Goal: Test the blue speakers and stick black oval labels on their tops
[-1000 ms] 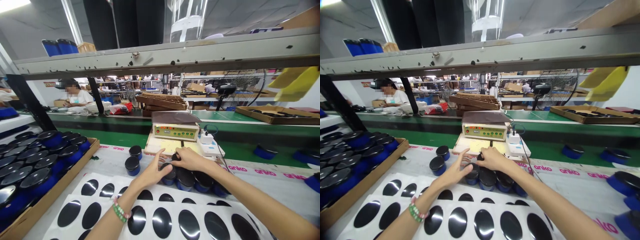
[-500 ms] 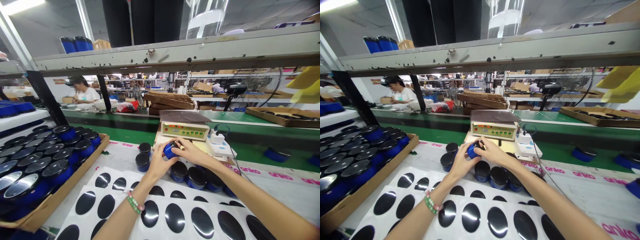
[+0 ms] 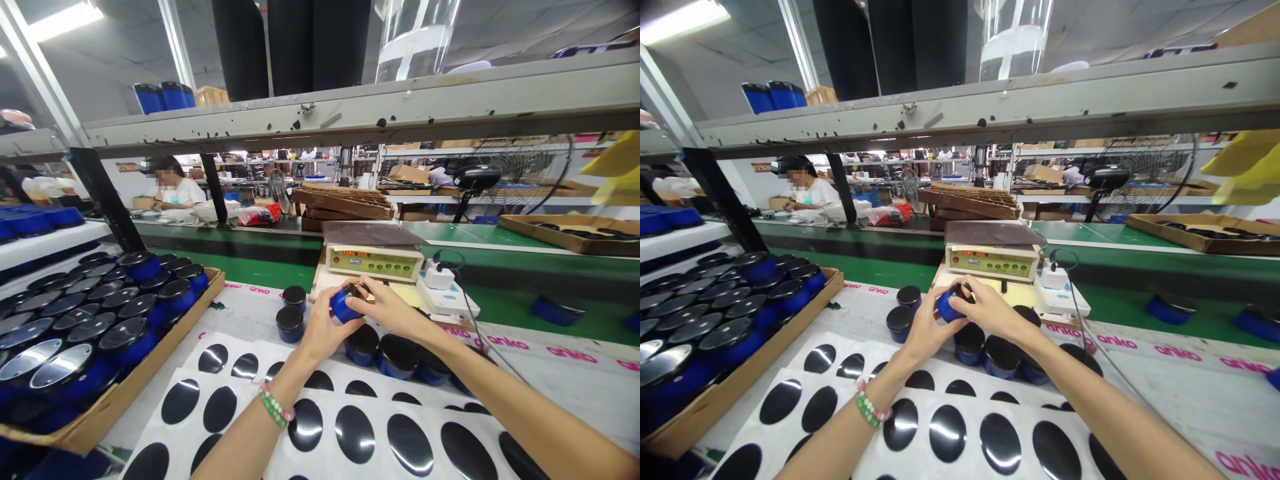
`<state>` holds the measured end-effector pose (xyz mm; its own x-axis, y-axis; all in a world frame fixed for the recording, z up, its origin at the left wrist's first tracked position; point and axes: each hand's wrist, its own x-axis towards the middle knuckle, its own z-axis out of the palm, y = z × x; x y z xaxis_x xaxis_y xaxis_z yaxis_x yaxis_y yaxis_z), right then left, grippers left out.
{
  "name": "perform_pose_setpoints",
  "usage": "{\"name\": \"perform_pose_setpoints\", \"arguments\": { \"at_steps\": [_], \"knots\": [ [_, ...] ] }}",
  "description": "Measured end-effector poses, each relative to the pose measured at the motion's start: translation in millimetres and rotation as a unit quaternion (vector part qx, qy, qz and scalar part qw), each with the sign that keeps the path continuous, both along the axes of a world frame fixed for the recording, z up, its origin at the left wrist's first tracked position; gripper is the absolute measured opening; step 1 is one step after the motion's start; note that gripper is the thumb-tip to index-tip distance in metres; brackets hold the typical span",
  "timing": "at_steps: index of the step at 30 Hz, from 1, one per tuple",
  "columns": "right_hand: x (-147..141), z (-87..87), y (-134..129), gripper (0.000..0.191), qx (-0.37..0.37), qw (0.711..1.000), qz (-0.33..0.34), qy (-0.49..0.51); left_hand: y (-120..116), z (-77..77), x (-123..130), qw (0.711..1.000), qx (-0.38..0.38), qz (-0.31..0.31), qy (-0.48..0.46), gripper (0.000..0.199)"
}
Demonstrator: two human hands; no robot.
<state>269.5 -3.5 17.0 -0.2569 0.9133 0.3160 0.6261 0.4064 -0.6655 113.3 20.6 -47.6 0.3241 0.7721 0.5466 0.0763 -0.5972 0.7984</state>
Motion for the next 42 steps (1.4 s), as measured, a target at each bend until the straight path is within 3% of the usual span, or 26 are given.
{"name": "perform_pose_setpoints", "arguments": {
  "at_steps": [3, 6, 10, 12, 15, 18, 22, 24, 26, 28, 30, 35, 38, 42],
  "knots": [
    [-4, 8.2, -5, 0.031, 0.000, 0.999, -0.004, -0.034, -3, 10.3, 2, 0.998, 0.020, 0.036, 0.038, 0.060],
    [13, 26.2, -7, 0.041, 0.000, 0.996, -0.032, -0.081, 1, 34.9, -7, 0.990, 0.041, 0.113, 0.068, 0.063],
    [66, 41.7, -3, 0.038, -0.013, 0.973, -0.145, -0.178, 30, 64.5, -57, 0.958, -0.002, 0.270, 0.102, 0.054],
    [90, 35.6, -3, 0.032, -0.034, 0.954, -0.185, -0.233, 49, 64.8, -88, 0.938, -0.055, 0.313, 0.138, 0.050],
    [102, 12.2, -6, 0.028, -0.082, 0.936, -0.183, -0.289, 65, 48.8, -121, 0.916, -0.125, 0.332, 0.187, 0.029],
    [92, -10.1, -9, 0.029, -0.128, 0.929, -0.153, -0.313, 62, 33.8, -127, 0.916, -0.147, 0.307, 0.213, 0.026],
    [80, -17.0, -10, 0.026, -0.146, 0.927, -0.134, -0.319, 33, 31.5, -99, 0.938, -0.091, 0.267, 0.203, 0.041],
    [79, -15.2, -11, 0.026, -0.148, 0.927, -0.133, -0.318, 12, 30.0, -74, 0.960, -0.046, 0.185, 0.206, 0.047],
    [79, -14.6, -13, 0.027, -0.148, 0.927, -0.138, -0.316, -7, 24.5, -46, 0.971, -0.018, 0.059, 0.231, 0.056],
    [78, -16.2, -14, 0.027, -0.144, 0.927, -0.149, -0.312, -17, 16.3, -19, 0.966, -0.012, -0.044, 0.256, 0.066],
    [78, -18.5, -15, 0.027, -0.135, 0.929, -0.163, -0.305, -16, 8.2, 2, 0.959, -0.008, -0.097, 0.265, 0.070],
    [86, -9.1, -19, 0.025, -0.075, 0.938, -0.206, -0.268, 8, 2.6, 27, 0.959, 0.020, -0.121, 0.254, 0.071],
    [87, 6.9, -26, 0.020, -0.019, 0.948, -0.212, -0.238, 5, 14.1, 32, 0.961, 0.041, -0.116, 0.247, 0.073],
    [65, 23.1, -35, 0.012, 0.032, 0.966, -0.158, -0.203, -11, 37.8, 30, 0.964, 0.063, -0.077, 0.245, 0.074]
  ]
}}
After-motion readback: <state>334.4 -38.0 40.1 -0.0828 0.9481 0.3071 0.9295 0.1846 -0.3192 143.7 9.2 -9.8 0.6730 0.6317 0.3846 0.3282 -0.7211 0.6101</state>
